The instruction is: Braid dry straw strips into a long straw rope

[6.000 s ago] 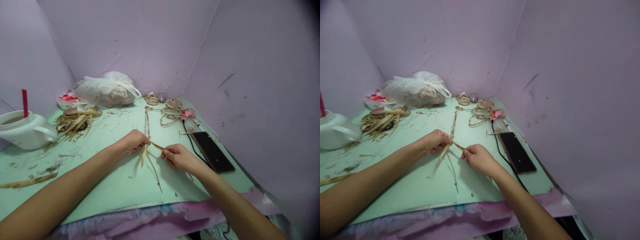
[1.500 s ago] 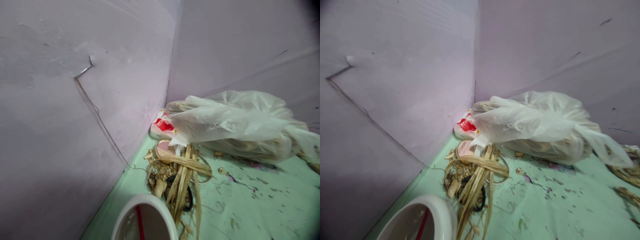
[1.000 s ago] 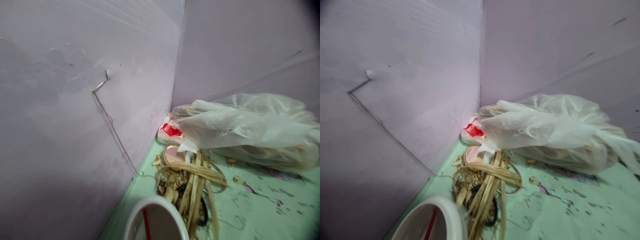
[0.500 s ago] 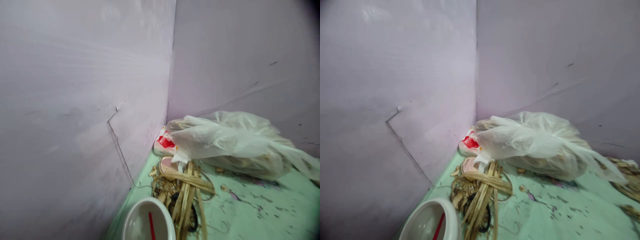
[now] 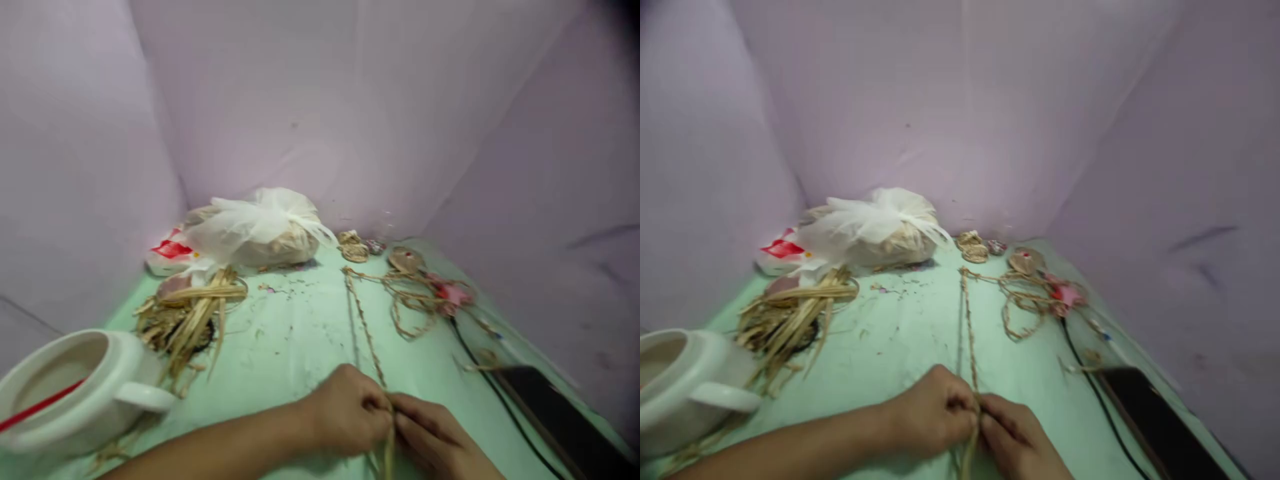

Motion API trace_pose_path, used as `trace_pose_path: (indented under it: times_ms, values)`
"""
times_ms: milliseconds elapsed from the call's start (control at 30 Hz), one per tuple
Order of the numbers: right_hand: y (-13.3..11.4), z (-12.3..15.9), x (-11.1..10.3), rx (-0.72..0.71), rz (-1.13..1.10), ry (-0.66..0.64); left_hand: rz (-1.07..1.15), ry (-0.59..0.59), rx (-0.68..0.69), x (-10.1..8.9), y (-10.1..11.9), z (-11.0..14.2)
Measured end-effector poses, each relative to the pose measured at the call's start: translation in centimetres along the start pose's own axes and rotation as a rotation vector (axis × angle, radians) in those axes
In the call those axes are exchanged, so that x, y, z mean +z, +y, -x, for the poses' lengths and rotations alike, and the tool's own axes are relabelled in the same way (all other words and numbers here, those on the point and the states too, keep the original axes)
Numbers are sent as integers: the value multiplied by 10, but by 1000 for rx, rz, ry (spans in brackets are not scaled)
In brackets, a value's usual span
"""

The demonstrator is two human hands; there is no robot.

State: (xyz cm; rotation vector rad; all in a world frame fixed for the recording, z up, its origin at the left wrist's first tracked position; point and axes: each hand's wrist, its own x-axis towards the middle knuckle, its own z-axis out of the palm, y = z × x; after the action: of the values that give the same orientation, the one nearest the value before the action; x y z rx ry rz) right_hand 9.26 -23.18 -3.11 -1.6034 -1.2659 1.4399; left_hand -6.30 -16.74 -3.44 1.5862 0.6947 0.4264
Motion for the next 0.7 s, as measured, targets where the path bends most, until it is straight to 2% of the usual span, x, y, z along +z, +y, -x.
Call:
trace_pose_path:
  times_ms: [67, 167, 400, 600, 700]
  values:
    - [-5, 1, 5, 16, -186, -91, -45, 58, -37, 8, 3, 6]
    - [-7, -1, 11, 44, -295, -75, -142, 163, -91, 21, 7, 13]
    - [1, -1, 2, -149, -116, 1, -405, 420, -101, 44, 12, 21]
    - [-3, -1, 3, -133, -119, 26, -603, 535, -160, 54, 24, 26]
    - [-5, 0, 2, -130, -136, 39, -747, 637, -194, 61, 32, 32]
